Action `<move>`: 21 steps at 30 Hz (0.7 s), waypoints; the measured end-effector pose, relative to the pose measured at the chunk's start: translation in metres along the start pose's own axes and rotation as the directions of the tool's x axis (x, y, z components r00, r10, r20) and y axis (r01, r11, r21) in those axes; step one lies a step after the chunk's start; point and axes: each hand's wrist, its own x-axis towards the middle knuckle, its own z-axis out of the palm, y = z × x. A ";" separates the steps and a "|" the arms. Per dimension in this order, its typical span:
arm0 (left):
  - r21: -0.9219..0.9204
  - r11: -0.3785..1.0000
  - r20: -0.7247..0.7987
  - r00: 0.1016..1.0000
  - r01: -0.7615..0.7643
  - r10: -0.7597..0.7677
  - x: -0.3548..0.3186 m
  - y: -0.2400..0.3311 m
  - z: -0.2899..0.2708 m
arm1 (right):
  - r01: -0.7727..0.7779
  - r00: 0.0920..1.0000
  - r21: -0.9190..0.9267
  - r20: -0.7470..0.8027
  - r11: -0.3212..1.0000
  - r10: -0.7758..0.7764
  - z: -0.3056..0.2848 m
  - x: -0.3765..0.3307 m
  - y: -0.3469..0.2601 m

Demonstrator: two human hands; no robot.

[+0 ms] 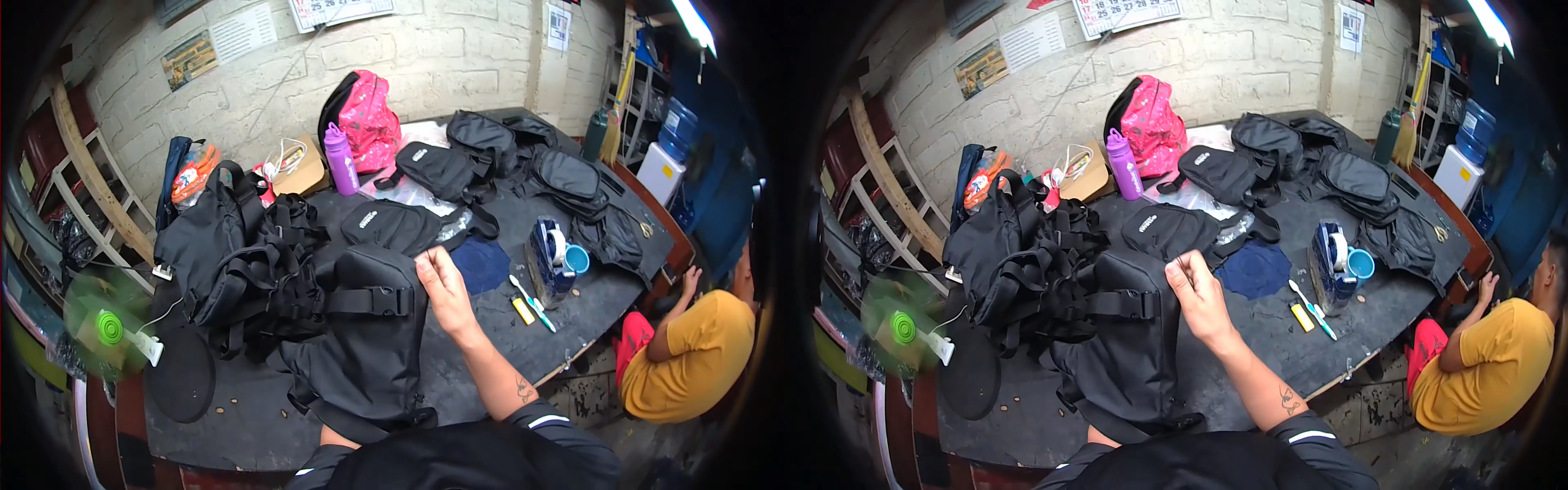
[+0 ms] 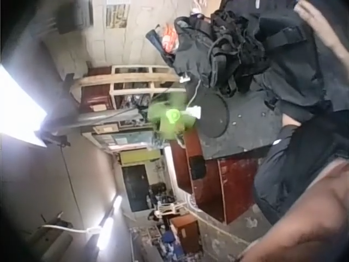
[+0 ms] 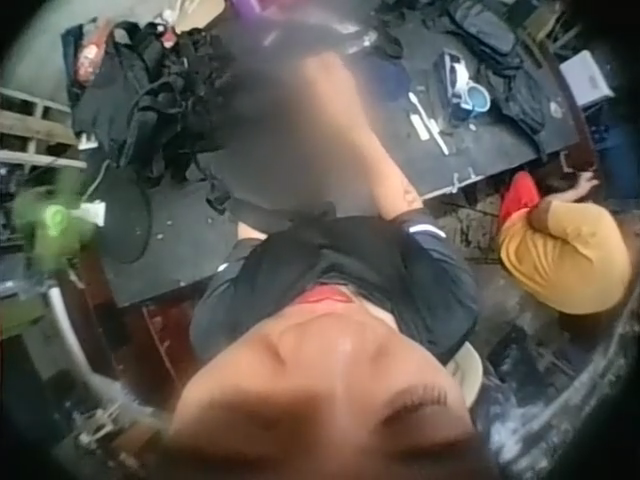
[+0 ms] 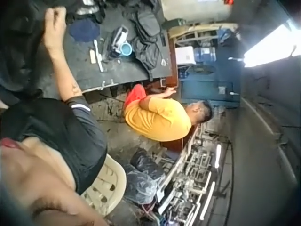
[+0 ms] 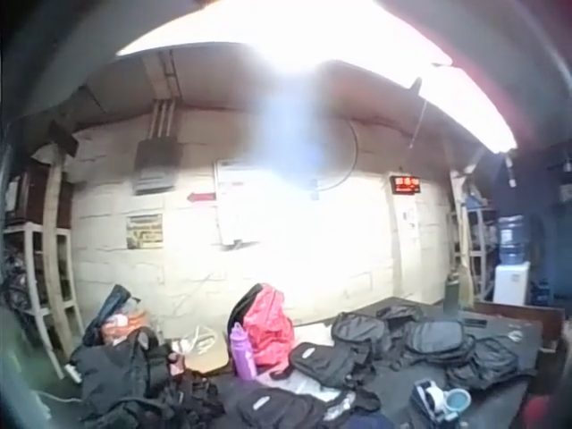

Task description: Inspecting finished black bags and using a lighter to burn off loose threads.

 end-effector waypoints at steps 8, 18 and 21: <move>-0.134 0.974 -0.097 0.975 0.184 -0.198 -0.022 -0.053 -0.019 | -0.166 0.938 -0.739 0.086 0.654 0.335 -0.087 -0.038 0.122; -0.121 0.981 -0.098 0.982 0.149 -0.161 -0.012 -0.042 -0.022 | -0.318 0.948 -0.947 -0.318 -0.045 -0.013 -0.186 -0.066 0.160; -0.099 0.988 -0.094 0.988 0.116 -0.125 -0.008 -0.033 -0.021 | -0.300 0.954 -0.858 -0.275 0.416 0.122 -0.180 -0.055 0.141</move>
